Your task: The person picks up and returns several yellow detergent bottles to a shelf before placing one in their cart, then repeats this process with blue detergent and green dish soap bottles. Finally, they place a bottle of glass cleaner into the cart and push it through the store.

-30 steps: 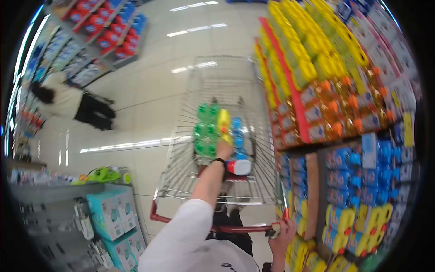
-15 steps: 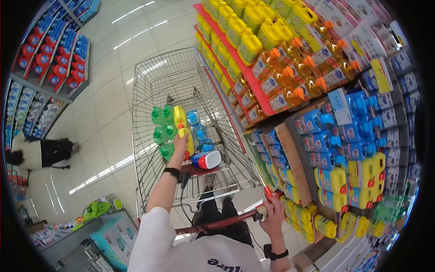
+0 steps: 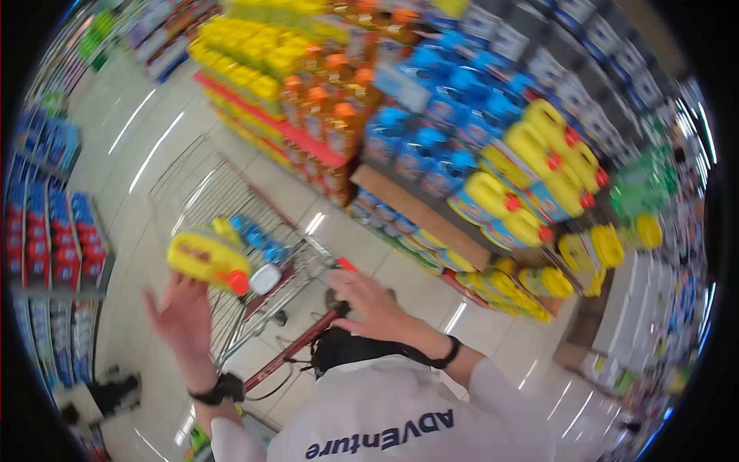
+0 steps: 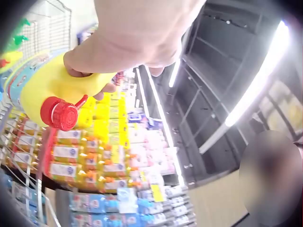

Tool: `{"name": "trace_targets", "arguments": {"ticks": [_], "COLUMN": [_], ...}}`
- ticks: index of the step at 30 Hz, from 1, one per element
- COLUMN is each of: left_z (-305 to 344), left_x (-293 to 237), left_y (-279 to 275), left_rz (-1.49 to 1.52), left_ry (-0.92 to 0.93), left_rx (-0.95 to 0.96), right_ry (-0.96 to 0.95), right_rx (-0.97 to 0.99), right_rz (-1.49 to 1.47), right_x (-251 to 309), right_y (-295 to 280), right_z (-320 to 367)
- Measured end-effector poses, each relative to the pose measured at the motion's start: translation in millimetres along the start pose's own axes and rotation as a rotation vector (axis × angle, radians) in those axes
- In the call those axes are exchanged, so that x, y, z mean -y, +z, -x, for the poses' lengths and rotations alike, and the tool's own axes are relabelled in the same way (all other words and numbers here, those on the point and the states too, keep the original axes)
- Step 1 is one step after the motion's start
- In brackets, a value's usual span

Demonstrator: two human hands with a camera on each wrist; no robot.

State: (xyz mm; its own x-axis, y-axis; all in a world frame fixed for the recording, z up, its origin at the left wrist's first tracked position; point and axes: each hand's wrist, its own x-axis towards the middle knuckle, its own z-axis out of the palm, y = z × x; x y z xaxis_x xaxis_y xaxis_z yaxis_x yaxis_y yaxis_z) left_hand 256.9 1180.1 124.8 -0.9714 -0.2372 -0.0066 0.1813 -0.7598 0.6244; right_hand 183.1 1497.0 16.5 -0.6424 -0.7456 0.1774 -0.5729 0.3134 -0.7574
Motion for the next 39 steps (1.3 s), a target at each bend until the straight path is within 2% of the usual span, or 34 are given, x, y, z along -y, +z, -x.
{"name": "trace_targets", "arguments": {"ticks": [2, 4, 9, 11, 12, 13, 15, 17, 20, 22, 23, 25, 27, 29, 31, 33, 35, 36, 38, 39], "left_z": [6.7, 18.0, 35.8, 41.6, 41.5, 39.2, 29.1, 16.7, -9.8, -34.3, -46.8, -63.9, -72.3, -78.7, -80.6, -82.6, -80.6, -75.4, -77.4, -76.8], "left_x": [12.7, 36.6, 116.9, 156.9, 178.1, 199.4, 243.9, 290.2, 364.2, 406.8, 426.8, 461.5, 494.4, 518.5, 541.9, 573.2, 589.7, 594.9, 604.4, 610.8], "left_y": [51.4, 100.2, 179.6, 197.5, 204.0, 209.5, 218.6, 222.5, 202.8, 162.5, 149.2, 128.5, 117.6, 118.2, 122.6, 104.2, 102.7, 105.4, 109.3, 109.2], "left_rz": [0.021, -0.008, 0.054, 0.085, 0.105, 0.124, 0.034, 0.079, 0.206, -0.206, -0.208, -0.984, -0.981, -0.970, -0.643, -0.596, -0.547, -0.600, -0.654, -0.667], "left_ry": [-0.023, 0.008, -0.112, -0.275, -0.322, -0.367, -0.504, -0.673, -0.916, -1.012, -1.016, -0.859, -0.931, -0.985, -1.129, -1.116, -1.100, -1.065, -1.035, -1.041], "left_rx": [0.107, 0.110, 0.135, 0.192, 0.197, 0.198, 0.280, 0.277, 0.282, 0.362, 0.373, 0.458, 0.424, 0.380, 0.294, 0.270, 0.249, 0.242, 0.238, 0.292], "right_ry": [-0.085, -0.073, -0.042, 0.116, 0.271, 0.283, 0.306, 0.366, 0.476, 0.650, 0.650, 0.663, 0.677, 0.611, 0.584, 0.577, 0.593, 0.603, 0.767, 0.783], "right_rx": [-0.079, -0.151, -0.389, -0.305, -0.316, -0.333, -0.534, -0.623, -0.658, -0.678, -0.689, -0.751, -0.757, -0.783, -0.781, -0.789, -0.761, -0.765, -0.823, -0.820], "right_rz": [-0.149, -0.201, -0.346, -0.409, -0.467, -0.468, -0.473, -0.481, -0.309, -0.407, -0.403, -0.251, -0.208, -0.305, -0.359, -0.410, -0.082, -0.077, 0.080, 0.077], "right_x": [11.1, 27.1, 14.2, 3.5, 0.0, -9.7, -44.2, -79.3, -131.4, -161.8, -177.9, -207.5, -231.6, -247.9, -268.3, -287.9, -309.8, -315.0, -324.9, -320.5], "right_y": [-14.5, -34.5, -67.8, -90.4, -99.6, -106.9, -115.1, -124.6, -137.3, -143.0, -145.2, -142.2, -139.7, -144.3, -141.8, -132.4, -125.6, -125.5, -122.7, -123.7], "right_z": [-3.4, -2.6, 36.0, 69.3, 88.4, 108.5, 149.4, 185.1, 228.7, 252.0, 260.6, 276.5, 286.3, 284.4, 282.6, 288.9, 295.4, 299.2, 304.4, 307.1]}}
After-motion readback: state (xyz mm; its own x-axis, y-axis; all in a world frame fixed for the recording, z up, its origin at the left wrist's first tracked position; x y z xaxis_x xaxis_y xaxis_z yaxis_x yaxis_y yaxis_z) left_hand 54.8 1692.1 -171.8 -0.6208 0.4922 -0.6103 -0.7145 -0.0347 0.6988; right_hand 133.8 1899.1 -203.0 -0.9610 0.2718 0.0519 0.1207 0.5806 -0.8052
